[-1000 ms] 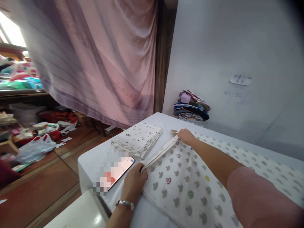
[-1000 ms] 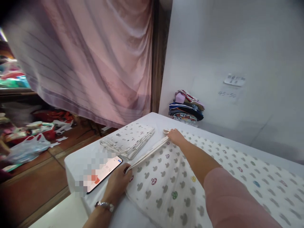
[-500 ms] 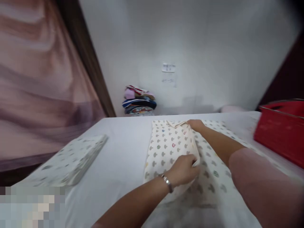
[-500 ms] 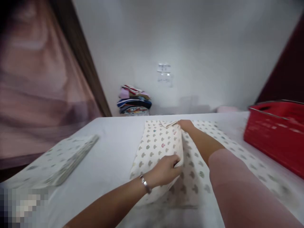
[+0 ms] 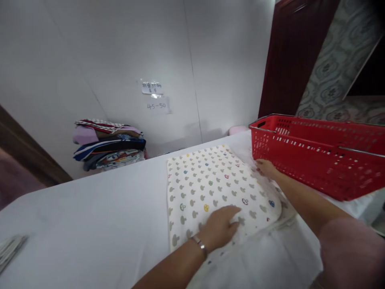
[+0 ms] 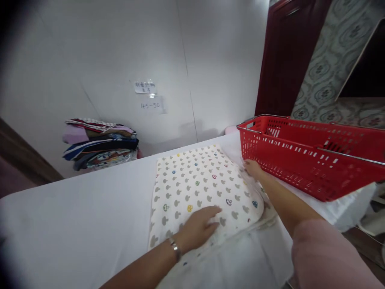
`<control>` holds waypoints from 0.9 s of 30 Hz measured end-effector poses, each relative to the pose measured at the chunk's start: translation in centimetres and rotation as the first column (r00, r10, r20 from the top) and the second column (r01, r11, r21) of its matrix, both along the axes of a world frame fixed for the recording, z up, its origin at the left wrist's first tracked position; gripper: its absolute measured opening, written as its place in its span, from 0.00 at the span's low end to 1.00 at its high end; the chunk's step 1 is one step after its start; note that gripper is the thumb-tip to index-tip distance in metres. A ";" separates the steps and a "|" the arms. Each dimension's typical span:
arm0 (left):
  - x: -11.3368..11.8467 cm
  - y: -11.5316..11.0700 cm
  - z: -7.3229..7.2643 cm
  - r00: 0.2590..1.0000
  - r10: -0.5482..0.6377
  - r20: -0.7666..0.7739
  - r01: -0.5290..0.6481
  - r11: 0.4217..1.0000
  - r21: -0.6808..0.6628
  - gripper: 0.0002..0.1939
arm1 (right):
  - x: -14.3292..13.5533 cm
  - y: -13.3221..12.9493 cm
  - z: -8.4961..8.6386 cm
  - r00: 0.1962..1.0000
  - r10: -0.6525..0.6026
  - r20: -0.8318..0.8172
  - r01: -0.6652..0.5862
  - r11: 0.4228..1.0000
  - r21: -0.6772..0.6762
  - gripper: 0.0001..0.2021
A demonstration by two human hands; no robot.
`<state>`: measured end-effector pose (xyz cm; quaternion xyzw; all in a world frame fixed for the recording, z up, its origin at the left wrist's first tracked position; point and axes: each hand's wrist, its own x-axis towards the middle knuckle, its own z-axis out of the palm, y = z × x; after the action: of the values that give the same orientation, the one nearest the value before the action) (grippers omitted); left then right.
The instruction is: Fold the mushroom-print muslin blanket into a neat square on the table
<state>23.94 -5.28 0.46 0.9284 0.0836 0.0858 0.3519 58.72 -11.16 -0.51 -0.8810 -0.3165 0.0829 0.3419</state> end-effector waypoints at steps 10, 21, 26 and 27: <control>-14.6 1.7 -1.3 0.944 0.289 0.162 -0.330 0.865 0.377 0.14 | -7.0 -11.6 -0.9 1.000 -0.009 0.024 0.013 0.980 -0.198 0.11; -15.9 -1.1 -2.9 0.942 0.208 0.264 -0.321 0.790 0.523 0.15 | -10.5 -9.8 1.1 0.987 -0.145 -0.064 0.113 0.926 -0.360 0.10; -15.1 -1.3 -2.7 0.943 0.194 0.272 -0.312 0.804 0.507 0.15 | -8.1 -11.9 2.6 0.976 -0.209 0.054 0.214 0.909 -0.357 0.14; -14.9 -1.4 -2.8 0.941 0.203 0.270 -0.317 0.806 0.500 0.14 | -7.7 -12.4 2.7 0.976 -0.210 0.059 0.216 0.901 -0.377 0.14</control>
<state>9.08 -6.66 -2.34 0.9552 0.1466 0.2476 0.0698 51.01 -23.54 2.14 -0.9605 -0.1990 0.0976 0.1684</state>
